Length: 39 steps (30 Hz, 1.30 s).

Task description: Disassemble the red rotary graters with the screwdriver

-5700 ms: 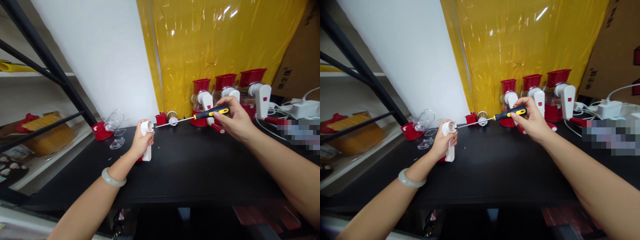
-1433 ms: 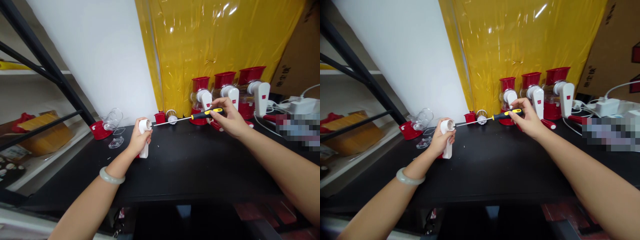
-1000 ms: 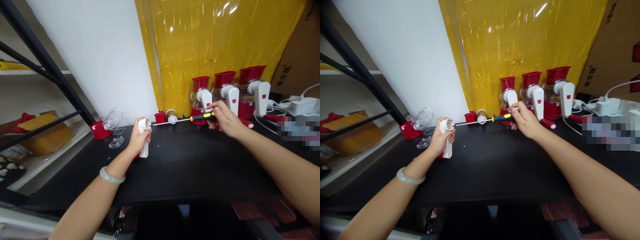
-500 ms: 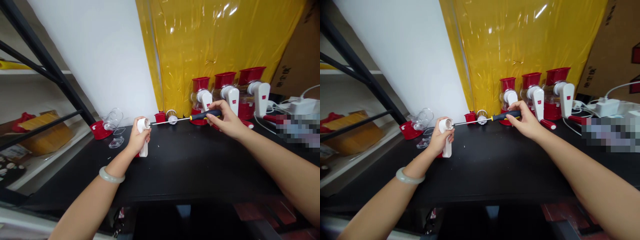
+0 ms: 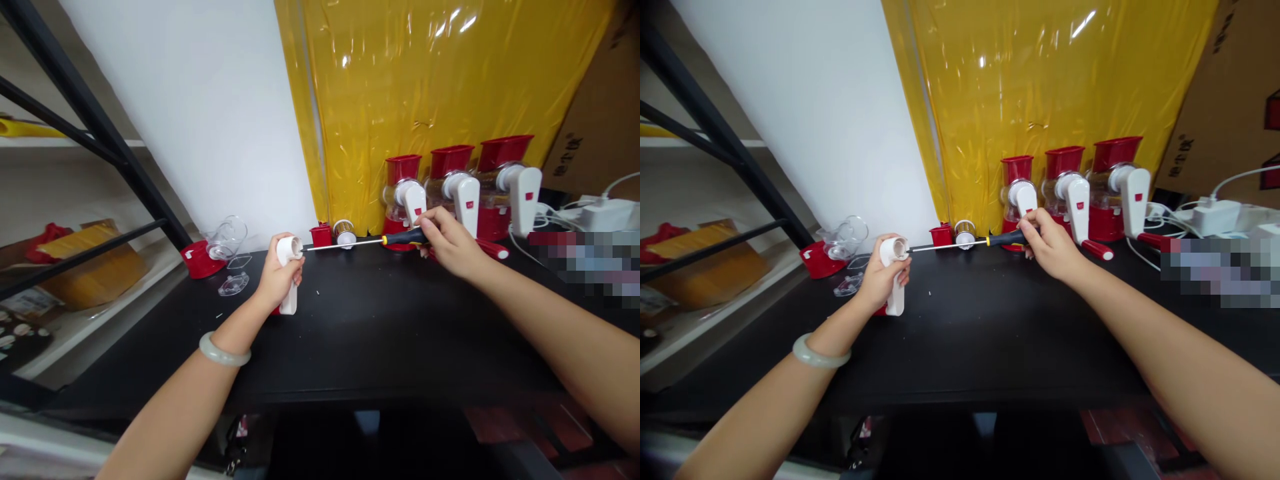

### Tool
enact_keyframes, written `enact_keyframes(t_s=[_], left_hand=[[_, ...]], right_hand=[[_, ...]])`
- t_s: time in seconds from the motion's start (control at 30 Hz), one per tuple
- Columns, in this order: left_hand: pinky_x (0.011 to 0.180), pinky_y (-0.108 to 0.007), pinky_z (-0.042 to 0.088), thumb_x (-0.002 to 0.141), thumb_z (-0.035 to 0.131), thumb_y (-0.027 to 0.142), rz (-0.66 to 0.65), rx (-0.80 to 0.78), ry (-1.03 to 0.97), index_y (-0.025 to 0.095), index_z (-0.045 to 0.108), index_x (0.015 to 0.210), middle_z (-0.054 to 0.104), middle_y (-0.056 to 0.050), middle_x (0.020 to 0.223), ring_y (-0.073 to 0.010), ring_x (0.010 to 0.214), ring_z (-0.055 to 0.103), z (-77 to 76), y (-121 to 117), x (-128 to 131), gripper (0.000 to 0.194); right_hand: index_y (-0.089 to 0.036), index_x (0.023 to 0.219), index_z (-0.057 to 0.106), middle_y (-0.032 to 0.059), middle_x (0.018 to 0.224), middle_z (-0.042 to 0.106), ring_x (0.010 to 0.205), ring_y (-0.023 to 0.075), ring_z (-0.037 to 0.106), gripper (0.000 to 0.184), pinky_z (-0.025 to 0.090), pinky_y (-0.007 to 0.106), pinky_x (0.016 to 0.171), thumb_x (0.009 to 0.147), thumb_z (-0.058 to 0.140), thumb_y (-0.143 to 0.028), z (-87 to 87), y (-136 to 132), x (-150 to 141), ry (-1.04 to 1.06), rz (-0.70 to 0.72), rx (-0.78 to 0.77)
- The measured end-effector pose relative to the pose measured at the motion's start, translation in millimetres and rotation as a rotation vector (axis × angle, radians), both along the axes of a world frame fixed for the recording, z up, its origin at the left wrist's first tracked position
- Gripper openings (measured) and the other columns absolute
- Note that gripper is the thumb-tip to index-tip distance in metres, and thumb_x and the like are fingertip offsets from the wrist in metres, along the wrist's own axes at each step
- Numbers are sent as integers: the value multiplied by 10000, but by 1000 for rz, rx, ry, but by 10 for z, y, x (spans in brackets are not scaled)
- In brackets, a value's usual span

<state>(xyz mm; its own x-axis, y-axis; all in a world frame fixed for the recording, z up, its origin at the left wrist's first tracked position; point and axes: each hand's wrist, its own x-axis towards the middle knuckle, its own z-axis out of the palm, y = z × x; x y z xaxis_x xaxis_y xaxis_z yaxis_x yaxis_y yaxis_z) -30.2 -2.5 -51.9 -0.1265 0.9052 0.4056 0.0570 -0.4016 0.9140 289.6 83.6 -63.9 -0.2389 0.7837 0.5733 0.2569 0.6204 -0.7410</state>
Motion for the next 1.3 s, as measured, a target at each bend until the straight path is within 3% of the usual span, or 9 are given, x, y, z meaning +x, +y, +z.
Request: enact_keyframes(t_s=[0.27, 0.43, 0.63, 0.73, 0.83, 0.97, 1.13, 1.3], left_hand=[[359, -176, 356, 654, 658, 131, 13, -15, 0, 253, 385, 1042, 475, 106, 632, -45, 382, 399, 3, -15, 25, 490], [362, -181, 359, 666, 662, 146, 5, -28, 18, 254, 388, 1053, 471, 105, 640, -47, 385, 395, -11, -7, 24, 487], [360, -182, 361, 670, 663, 152, 0, -34, 23, 252, 392, 1047, 480, 99, 664, -42, 386, 399, -15, -15, 33, 475], [364, -184, 363, 674, 667, 150, -8, -34, 24, 255, 396, 1055, 490, 95, 672, -43, 391, 402, -28, -14, 31, 480], [366, -181, 364, 674, 668, 146, -5, -31, 18, 256, 396, 1053, 482, 101, 655, -44, 388, 401, -36, -6, 17, 479], [369, -173, 357, 670, 663, 141, -5, -21, 6, 257, 392, 1046, 477, 105, 644, -41, 384, 408, -25, 2, 2, 478], [367, -174, 352, 663, 668, 144, 7, -13, -8, 259, 381, 1044, 472, 110, 631, -42, 376, 404, 1, -4, 8, 492], [363, -175, 347, 657, 667, 137, 15, -10, -16, 259, 375, 1044, 472, 111, 613, -47, 373, 401, 29, -3, -4, 499]], right_hand=[[-285, 994, 491, 23, 789, 553, 634, 186, 569, 285, 506, 376, 609, 836, 600, -495, 125, -127, -33, 95, -32, 130], [-295, 1028, 497, 23, 934, 555, 735, 174, 597, 387, 539, 350, 672, 752, 699, -476, 134, -112, -27, 213, 21, 87], [-311, 1040, 484, 11, 910, 581, 813, 197, 622, 467, 555, 360, 694, 688, 747, -470, 132, -97, -34, 268, 136, 19], [-300, 1009, 485, 31, 933, 609, 870, 219, 636, 367, 561, 380, 707, 774, 655, -524, 137, -104, -43, 284, 115, 37], [-276, 1005, 494, 32, 814, 609, 716, 200, 639, 319, 550, 369, 626, 879, 496, -569, 132, -115, -29, 212, 59, 21], [-270, 1003, 506, -12, 654, 550, 457, 140, 523, 292, 477, 320, 470, 885, 518, -537, 121, -132, -8, 58, -5, -1], [-282, 1014, 509, 30, 872, 598, 649, 166, 606, 313, 536, 341, 612, 805, 656, -464, 154, -165, -26, 126, 6, 94], [-282, 1041, 502, 15, 884, 584, 726, 169, 609, 474, 543, 323, 642, 687, 765, -455, 164, -160, -35, 220, 153, -20]])
